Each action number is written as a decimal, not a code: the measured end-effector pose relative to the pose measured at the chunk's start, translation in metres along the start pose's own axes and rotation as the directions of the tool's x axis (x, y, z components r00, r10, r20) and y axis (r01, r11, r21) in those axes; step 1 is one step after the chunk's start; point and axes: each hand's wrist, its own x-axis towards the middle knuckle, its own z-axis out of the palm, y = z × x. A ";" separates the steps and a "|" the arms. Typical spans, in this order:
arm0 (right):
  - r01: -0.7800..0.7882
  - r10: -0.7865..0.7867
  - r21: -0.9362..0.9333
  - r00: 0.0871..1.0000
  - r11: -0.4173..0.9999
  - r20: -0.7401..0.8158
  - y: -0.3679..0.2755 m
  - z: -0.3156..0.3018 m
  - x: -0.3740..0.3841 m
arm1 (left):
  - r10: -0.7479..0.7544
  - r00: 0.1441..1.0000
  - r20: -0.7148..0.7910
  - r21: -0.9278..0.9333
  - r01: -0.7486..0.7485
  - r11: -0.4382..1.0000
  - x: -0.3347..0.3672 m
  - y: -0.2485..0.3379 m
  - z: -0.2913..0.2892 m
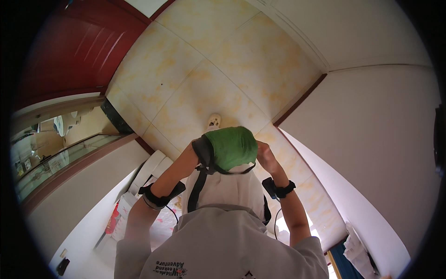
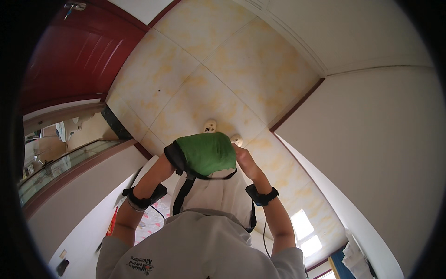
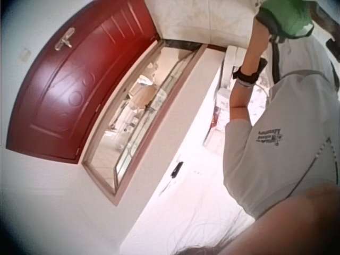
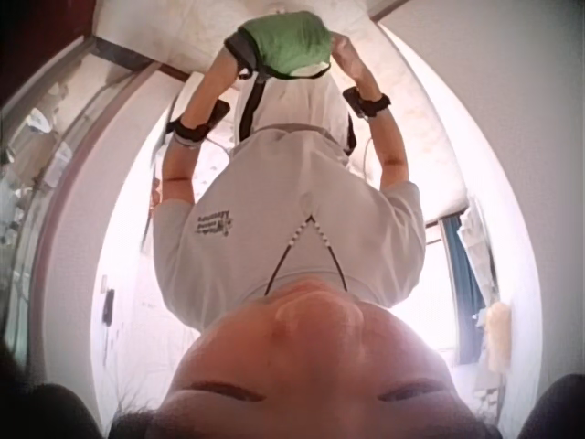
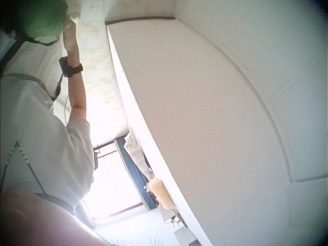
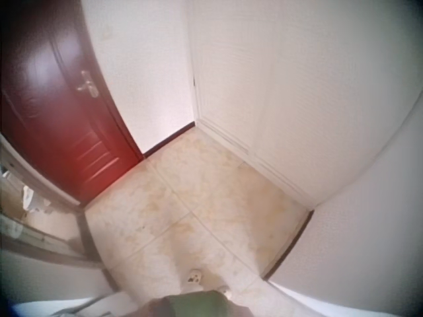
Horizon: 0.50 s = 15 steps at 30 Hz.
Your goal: The person rinses a green cloth in a bathroom sink, wrings it out, and سپس then uses it to wipe down a tile floor surface by hand.
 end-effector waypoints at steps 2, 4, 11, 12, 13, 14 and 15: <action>-0.026 0.022 -0.108 0.999 0.994 -0.043 -0.009 0.000 0.003 | -0.149 0.985 0.092 0.116 0.138 0.984 0.010 -0.015 0.003; -0.058 0.040 -0.211 0.995 0.976 -0.088 -0.017 -0.002 0.006 | -0.011 0.997 0.080 -0.239 0.030 0.970 0.020 -0.039 0.010; -0.105 0.093 -0.020 0.941 0.994 -0.325 -0.033 -0.025 0.047 | -0.202 0.928 0.313 -0.872 0.365 0.327 0.090 0.024 -0.012; -0.061 0.055 -0.003 0.915 0.998 -0.399 -0.033 -0.032 0.060 | -0.201 0.926 0.319 -0.869 0.370 0.329 0.107 0.013 -0.020; -0.031 0.043 0.034 0.903 0.999 -0.428 -0.038 -0.038 0.075 | -0.099 0.929 0.357 -0.892 0.371 0.259 0.124 0.008 -0.030; -0.037 0.050 0.039 0.898 0.999 -0.436 -0.045 -0.044 0.092 | 0.006 0.923 0.385 -0.907 0.378 0.184 0.144 0.004 -0.041; -0.092 0.085 0.009 0.879 0.996 -0.470 -0.053 -0.050 0.112 | 0.002 0.918 0.397 -0.903 0.390 0.180 0.164 0.002 -0.049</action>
